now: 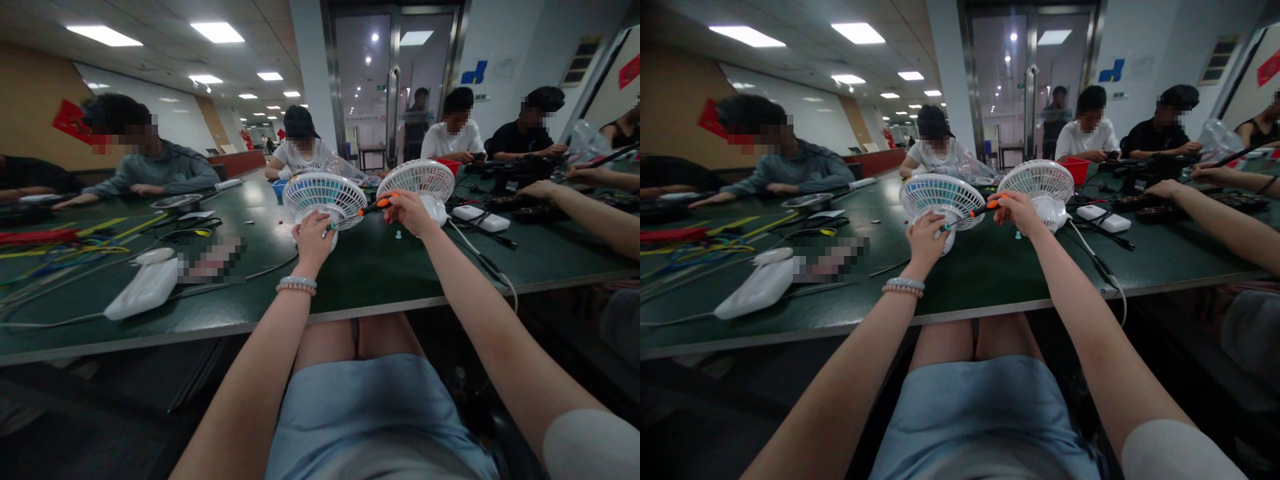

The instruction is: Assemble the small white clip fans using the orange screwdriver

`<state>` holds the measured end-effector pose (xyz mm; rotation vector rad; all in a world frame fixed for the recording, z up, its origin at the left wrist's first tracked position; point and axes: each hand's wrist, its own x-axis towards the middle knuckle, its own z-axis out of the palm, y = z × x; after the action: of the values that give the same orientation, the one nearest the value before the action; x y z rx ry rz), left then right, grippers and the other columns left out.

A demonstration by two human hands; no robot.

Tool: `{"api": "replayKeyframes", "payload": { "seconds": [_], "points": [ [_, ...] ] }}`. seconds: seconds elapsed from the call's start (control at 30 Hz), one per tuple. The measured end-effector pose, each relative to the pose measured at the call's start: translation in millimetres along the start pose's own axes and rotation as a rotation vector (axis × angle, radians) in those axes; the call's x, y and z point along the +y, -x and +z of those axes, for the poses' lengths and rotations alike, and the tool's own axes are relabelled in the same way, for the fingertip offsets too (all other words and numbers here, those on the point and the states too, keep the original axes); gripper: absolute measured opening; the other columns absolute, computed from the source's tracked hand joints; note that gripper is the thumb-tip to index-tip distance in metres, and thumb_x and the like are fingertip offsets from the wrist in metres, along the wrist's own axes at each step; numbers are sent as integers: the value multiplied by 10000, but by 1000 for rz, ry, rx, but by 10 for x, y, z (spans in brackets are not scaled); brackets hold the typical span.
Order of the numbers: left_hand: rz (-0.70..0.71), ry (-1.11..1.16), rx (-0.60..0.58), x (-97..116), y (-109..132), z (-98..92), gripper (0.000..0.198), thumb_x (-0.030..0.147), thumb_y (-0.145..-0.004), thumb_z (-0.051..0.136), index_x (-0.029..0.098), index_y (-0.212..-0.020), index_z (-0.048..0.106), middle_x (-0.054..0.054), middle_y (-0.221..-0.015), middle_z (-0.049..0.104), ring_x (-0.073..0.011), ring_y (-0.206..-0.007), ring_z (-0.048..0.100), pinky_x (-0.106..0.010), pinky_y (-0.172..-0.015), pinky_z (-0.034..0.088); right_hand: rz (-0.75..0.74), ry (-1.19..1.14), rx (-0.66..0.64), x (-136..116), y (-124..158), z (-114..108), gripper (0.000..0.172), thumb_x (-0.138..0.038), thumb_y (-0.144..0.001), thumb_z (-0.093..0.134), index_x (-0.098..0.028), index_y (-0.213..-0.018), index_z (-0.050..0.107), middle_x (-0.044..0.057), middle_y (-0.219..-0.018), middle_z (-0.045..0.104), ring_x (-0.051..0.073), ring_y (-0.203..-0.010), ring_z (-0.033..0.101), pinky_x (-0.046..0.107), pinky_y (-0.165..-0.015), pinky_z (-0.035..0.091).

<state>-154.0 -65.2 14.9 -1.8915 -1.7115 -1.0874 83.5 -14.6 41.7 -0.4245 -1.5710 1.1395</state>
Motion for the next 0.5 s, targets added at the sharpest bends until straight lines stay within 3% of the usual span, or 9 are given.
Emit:
{"api": "replayKeyframes", "payload": {
  "seconds": [0.3,0.5],
  "points": [
    [24,8,13,-25,-2,14,159,243,-767,543,285,-888,638,20,-1156,600,-221,-1211,417,-433,-954,254,-13,59,120,15,-13,18,355,-490,-678,631,-145,-766,620,-1,-565,597,93,-500,550,203,-470,436],
    [26,8,17,-20,-3,6,155,239,-761,547,282,-880,636,15,-1153,603,-225,-1208,421,-437,-955,260,-7,129,137,67,-39,-4,337,-482,-720,583,-164,-824,625,-68,-414,473,57,-322,407,186,-354,346]
  ]
}}
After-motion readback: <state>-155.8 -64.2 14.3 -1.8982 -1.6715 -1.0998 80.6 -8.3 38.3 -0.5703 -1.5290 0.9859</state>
